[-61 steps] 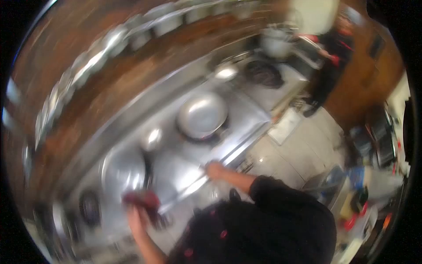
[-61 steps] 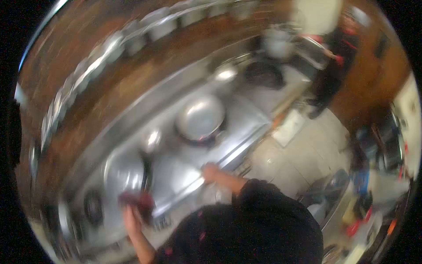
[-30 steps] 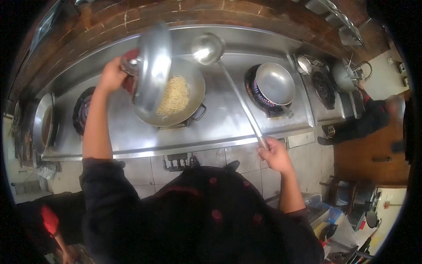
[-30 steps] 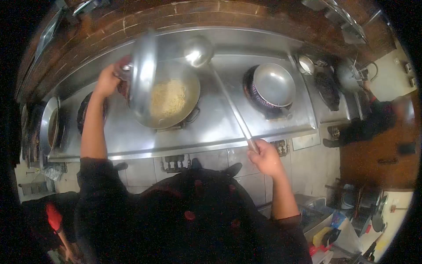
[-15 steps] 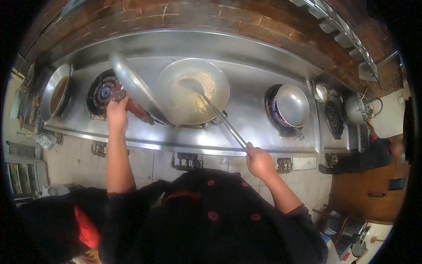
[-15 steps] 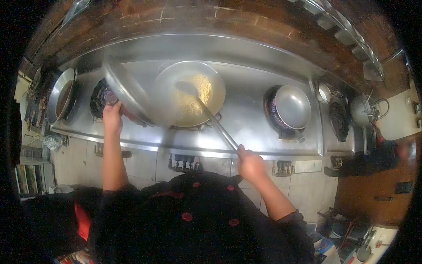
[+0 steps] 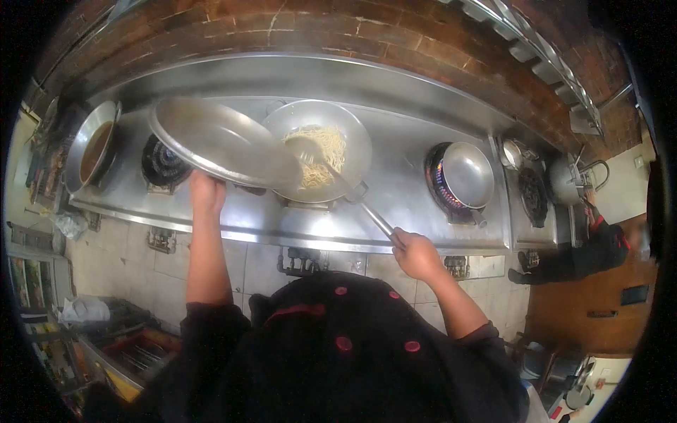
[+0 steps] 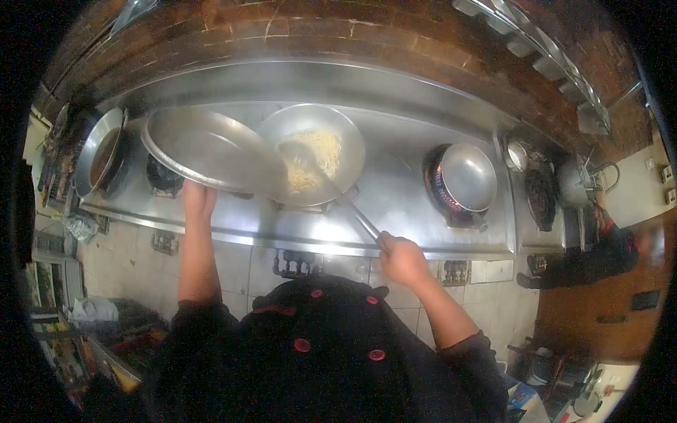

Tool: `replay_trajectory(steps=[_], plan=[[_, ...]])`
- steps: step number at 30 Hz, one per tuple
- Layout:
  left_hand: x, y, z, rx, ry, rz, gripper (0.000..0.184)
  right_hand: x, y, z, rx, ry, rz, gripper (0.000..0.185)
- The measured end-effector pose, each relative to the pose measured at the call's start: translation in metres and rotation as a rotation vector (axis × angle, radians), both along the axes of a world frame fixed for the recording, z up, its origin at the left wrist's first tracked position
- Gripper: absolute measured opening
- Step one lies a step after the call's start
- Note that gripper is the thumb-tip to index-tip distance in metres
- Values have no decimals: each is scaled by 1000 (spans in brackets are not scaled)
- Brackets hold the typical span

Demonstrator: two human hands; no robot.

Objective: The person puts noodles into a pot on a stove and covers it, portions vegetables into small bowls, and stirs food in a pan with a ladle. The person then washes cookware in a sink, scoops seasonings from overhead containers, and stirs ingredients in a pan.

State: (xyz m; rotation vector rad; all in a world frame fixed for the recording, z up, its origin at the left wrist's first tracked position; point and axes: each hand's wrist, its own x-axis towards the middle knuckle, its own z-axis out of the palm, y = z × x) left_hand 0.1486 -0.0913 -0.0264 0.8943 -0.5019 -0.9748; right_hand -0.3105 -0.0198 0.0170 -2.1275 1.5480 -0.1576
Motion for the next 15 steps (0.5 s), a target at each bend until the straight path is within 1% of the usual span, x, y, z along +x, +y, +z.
replay_trajectory(steps=[2, 3, 5, 6, 7, 9, 11, 13, 14, 15], plan=[[-11, -4, 22, 24, 169, 43, 32, 10, 3, -10, -86, 58, -85, 18], [-7, -7, 19, 5, 166, -2, 33, 9, 1, -17, -27, 112, -77, 19], [-5, -12, 11, -19, 187, -23, 30, 8, -6, -30, 86, 211, -39, 21], [0, -15, 7, -37, 190, -19, 29, 2, -6, -20, 50, 178, -14, 22], [12, -24, -21, 53, 206, -3, 24, -2, -6, -4, 11, 142, 35, 22], [-2, -13, -9, 191, 24, 138, 9, 3, -3, 18, -52, 151, 14, 22], [-3, -14, -11, 107, 276, 119, 12, 3, -3, -12, -114, 143, -34, 23], [-15, -9, 0, 87, 337, 111, 17, 10, -9, -19, -77, 159, -4, 26], [-24, -5, 15, 61, 382, 94, 19, 10, -12, -19, -59, 168, -8, 28], [-26, -3, 25, 38, 424, 72, 22, 6, -15, -8, -65, 160, 35, 31]])
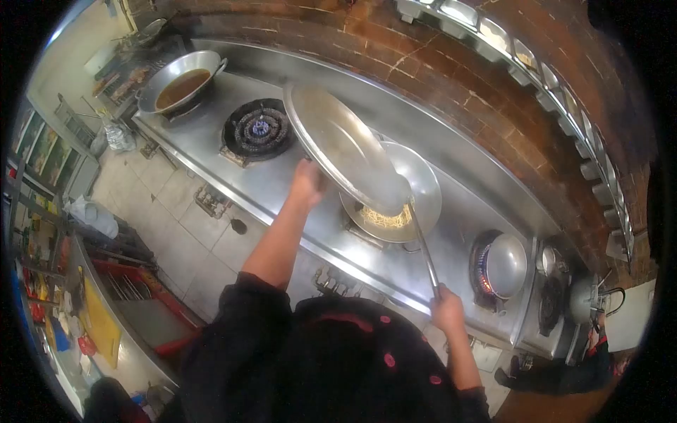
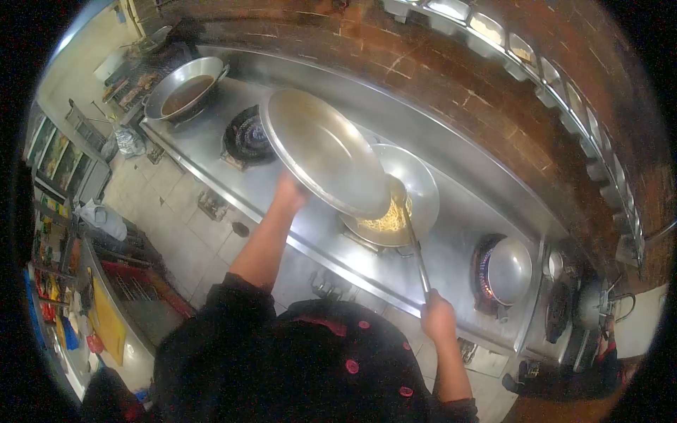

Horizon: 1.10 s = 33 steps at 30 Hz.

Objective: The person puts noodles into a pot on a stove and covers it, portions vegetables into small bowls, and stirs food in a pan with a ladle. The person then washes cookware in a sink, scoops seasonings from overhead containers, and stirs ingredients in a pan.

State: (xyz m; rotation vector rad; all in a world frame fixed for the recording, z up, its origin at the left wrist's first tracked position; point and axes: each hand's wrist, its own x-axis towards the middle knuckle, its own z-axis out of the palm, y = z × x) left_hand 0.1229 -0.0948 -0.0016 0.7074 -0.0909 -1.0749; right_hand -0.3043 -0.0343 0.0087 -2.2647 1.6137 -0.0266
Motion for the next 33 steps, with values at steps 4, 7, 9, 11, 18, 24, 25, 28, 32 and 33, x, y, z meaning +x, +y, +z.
replay_trajectory(steps=[4, 7, 9, 11, 18, 24, 25, 28, 32, 33], plan=[[11, -3, -25, -108, -47, -69, 27, -6, 16, 16, -102, -38, -31, 32], [19, -2, -33, -125, 14, -41, 31, -5, 7, 5, 78, -11, 16, 39], [15, 0, -18, -76, -47, -50, 33, -4, 3, -10, 3, -20, 1, 39], [38, -2, -47, -75, -61, -146, 34, -7, 8, -4, -19, -54, -27, 39], [45, 2, -28, -167, -243, -94, 40, -10, 38, 10, 102, -148, -11, 39], [45, 7, -19, -182, -217, -78, 41, -14, 48, 57, 237, -162, -29, 31], [47, 6, -19, -178, -201, -67, 41, -19, 51, 73, 291, -196, -12, 30], [48, 5, -20, -180, -274, -92, 41, -22, 59, 65, 282, -138, 1, 29], [40, 3, -6, -110, -213, -27, 40, -11, 57, 27, 168, -19, -92, 29], [39, 2, -1, -97, -209, -20, 40, -9, 54, 19, 128, -17, -133, 29]])
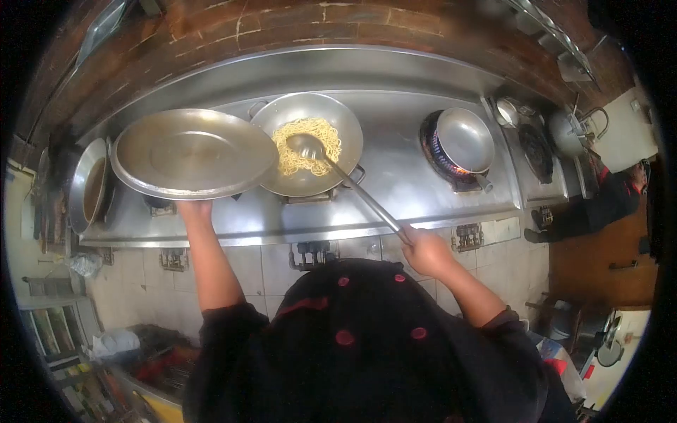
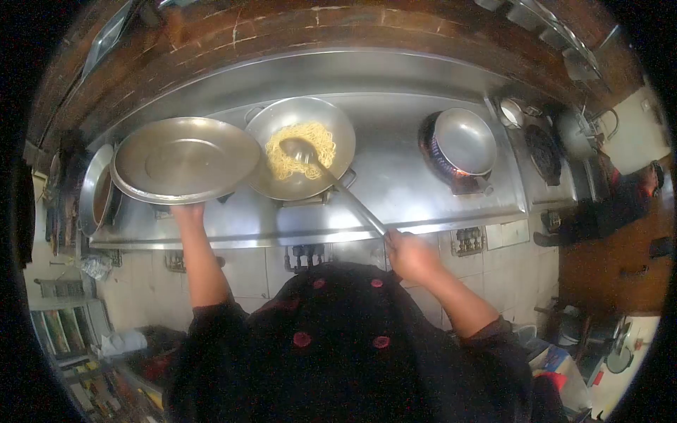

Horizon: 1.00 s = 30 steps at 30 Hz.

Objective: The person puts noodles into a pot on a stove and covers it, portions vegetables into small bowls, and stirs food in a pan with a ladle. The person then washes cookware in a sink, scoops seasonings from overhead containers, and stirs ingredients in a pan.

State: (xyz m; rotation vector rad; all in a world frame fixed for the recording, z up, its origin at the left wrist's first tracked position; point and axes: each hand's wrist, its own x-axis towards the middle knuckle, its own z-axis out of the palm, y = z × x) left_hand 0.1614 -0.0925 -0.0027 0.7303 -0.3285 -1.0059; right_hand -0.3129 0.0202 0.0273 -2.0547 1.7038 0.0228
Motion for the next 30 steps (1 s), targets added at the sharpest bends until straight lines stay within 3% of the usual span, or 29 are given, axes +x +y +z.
replay_trajectory(steps=[4, 5, 8, 10, 11, 12, 14, 18, 20, 24, 30], plan=[[-6, -18, 19, 85, -140, 50, 41, 7, -5, -54, -131, 12, -89, 29], [-2, -24, 18, 78, -243, 7, 39, 5, -6, -66, -161, 7, -89, 28], [3, -49, 24, 80, -575, -85, 35, 4, -10, -31, -51, -73, -65, 33], [-19, -66, 41, 119, -799, -83, 35, 1, -2, -35, -144, -105, -137, 39], [-27, -78, 44, 64, -1078, -24, 31, -2, 3, -38, -188, -118, -173, 42], [-45, -83, 53, 90, -1130, -27, 27, -7, 8, -45, -210, -238, -224, 44], [-72, -92, 72, 229, -1536, -68, 34, -17, 15, -65, -264, -480, -324, 48], [-110, -136, 56, 250, -2082, -216, 29, -26, 33, -77, -97, -793, -596, 46], [-130, -154, 45, 235, -2237, -359, 30, -29, 41, -62, 98, -964, -743, 43], [-154, -188, 1, 261, -2443, -580, 32, -43, 57, -90, 181, -1050, -843, 39], [-181, -186, -16, 342, -2447, -724, 33, -48, 66, -155, 301, -1159, -902, 30]])
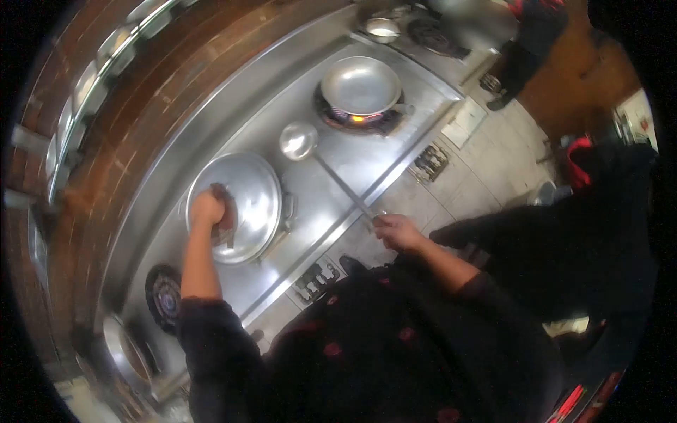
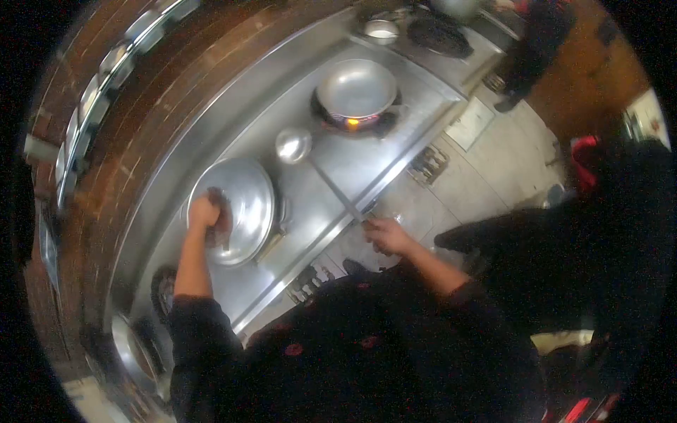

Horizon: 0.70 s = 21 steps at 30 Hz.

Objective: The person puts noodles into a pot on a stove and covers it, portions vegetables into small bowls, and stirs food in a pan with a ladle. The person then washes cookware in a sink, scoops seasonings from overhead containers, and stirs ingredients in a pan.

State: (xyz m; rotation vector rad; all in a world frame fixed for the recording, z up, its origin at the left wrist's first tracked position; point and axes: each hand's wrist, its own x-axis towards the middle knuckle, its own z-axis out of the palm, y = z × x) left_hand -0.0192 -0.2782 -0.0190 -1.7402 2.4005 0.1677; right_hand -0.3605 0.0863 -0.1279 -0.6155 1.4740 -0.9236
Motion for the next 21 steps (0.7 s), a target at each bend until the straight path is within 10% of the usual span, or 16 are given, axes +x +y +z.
replay_trajectory(steps=[6, 10, 13, 21], plan=[[14, -8, -31, -53, 40, -22, 35, 6, -27, -27, -1, -14, 130, 24], [27, -8, -14, -20, 273, -50, 42, 15, -35, -64, -284, 624, 467, 40], [2, -3, -18, -216, 297, -333, 41, 4, -21, -62, -334, 523, 388, 39], [-192, 222, 8, 360, 522, -656, 42, -60, 58, -57, -210, 610, -13, 38]])
